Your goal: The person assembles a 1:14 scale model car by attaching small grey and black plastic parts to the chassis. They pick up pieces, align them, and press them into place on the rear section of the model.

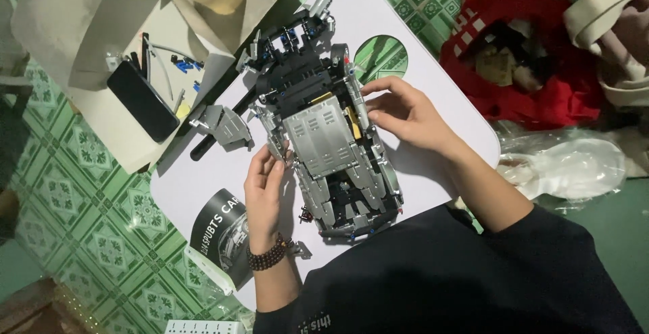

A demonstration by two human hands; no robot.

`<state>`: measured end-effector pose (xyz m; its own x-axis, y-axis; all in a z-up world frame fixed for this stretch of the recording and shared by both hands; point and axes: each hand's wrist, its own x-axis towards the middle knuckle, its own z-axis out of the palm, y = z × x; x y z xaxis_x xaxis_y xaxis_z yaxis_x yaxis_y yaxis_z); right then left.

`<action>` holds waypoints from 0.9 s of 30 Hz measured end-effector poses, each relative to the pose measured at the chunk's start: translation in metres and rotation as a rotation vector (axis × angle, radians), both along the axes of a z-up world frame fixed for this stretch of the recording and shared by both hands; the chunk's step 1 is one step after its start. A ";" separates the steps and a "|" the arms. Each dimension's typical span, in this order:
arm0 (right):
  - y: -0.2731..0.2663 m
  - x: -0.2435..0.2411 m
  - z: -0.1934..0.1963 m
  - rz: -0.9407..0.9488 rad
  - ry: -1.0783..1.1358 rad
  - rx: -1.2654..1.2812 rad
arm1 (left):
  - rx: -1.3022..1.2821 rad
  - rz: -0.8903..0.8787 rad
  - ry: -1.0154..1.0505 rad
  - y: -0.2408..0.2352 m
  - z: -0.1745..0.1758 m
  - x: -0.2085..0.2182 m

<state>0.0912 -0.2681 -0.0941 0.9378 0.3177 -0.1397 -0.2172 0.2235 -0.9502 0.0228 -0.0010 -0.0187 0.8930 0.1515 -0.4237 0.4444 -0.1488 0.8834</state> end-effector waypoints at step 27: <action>0.010 0.002 -0.013 -0.007 0.152 0.143 | 0.612 -0.340 -0.440 -0.058 0.047 0.054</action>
<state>0.0933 -0.2582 -0.1075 0.9119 0.3376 -0.2334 -0.3532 0.3558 -0.8653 0.0770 -0.0585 0.0287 0.9967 -0.0669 0.0450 -0.0795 -0.7239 0.6853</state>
